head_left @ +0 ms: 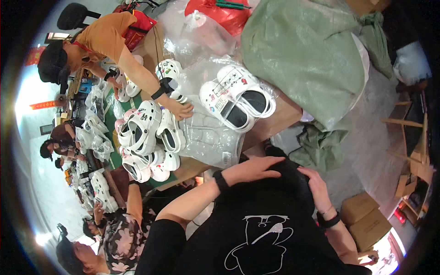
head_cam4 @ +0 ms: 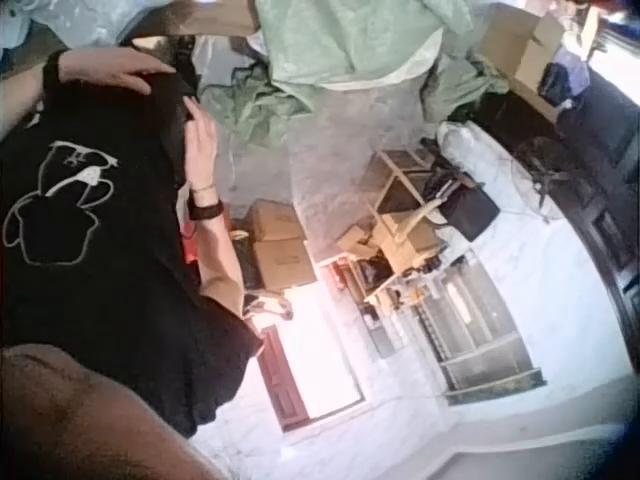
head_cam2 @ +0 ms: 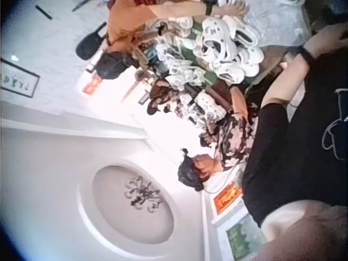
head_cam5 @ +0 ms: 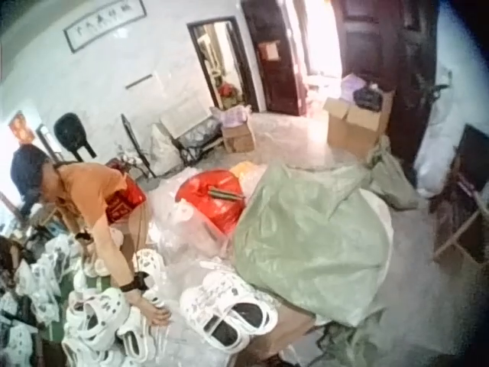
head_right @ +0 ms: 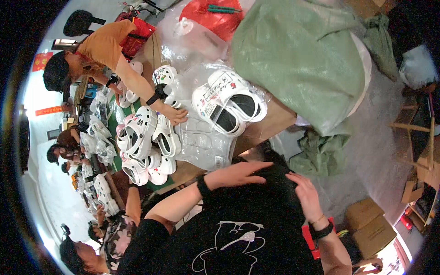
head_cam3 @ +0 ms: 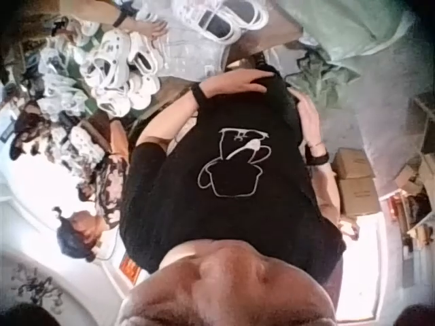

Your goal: Packaging white clogs into plastic bags and placing them in a large sack.

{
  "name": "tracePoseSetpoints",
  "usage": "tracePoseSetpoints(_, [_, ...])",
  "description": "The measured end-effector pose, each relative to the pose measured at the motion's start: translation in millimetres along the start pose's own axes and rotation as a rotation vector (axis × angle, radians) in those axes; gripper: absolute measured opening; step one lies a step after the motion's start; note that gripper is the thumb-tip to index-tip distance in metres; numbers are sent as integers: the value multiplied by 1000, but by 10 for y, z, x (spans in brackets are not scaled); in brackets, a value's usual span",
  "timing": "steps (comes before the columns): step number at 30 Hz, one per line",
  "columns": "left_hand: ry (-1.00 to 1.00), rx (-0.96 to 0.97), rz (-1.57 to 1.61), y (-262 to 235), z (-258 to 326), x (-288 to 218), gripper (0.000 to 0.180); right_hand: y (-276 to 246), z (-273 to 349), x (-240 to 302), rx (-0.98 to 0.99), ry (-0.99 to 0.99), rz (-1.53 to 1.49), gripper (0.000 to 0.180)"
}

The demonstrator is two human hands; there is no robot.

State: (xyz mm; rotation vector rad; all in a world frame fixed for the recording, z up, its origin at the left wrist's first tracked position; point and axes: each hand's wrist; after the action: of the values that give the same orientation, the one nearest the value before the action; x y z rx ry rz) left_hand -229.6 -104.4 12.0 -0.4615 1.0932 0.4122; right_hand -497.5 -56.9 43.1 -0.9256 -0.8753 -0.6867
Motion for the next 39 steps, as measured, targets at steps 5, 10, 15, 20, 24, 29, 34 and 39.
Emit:
tracePoseSetpoints(5, [-294,-549,53,-397,350,603,47,-15,-1003,99,-48,-178,103,26])
tracePoseSetpoints(10, [-358,-1244,-239,-513,446,1066,40,667,-2087,173,66,-622,353,21])
tracePoseSetpoints(15, [-284,-1367,172,-299,374,1650,42,1512,-2526,244,61,-537,721,50])
tracePoseSetpoints(20, [-201,-1442,235,-284,275,1715,39,1634,-2848,146,53,-372,601,32])
tracePoseSetpoints(24, [-165,-1555,247,-384,541,951,26,1501,-2743,222,69,-300,432,43])
tracePoseSetpoints(29, [4,-1593,-243,-455,614,300,15,1388,-2726,381,87,-319,4,26])
tracePoseSetpoints(34, [61,-1737,-319,-516,801,184,27,1297,-2724,462,235,-142,-627,25])
tracePoseSetpoints(39, [268,-1608,63,-527,664,234,33,1129,-2587,760,537,102,-1079,41])
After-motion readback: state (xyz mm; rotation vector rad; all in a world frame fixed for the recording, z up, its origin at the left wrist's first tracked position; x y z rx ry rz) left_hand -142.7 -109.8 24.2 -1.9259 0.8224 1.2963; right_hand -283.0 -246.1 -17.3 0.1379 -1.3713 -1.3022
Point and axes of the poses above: each hand's wrist, its own z-axis away from the middle knuckle, its own y-axis out of the palm, x = y × z
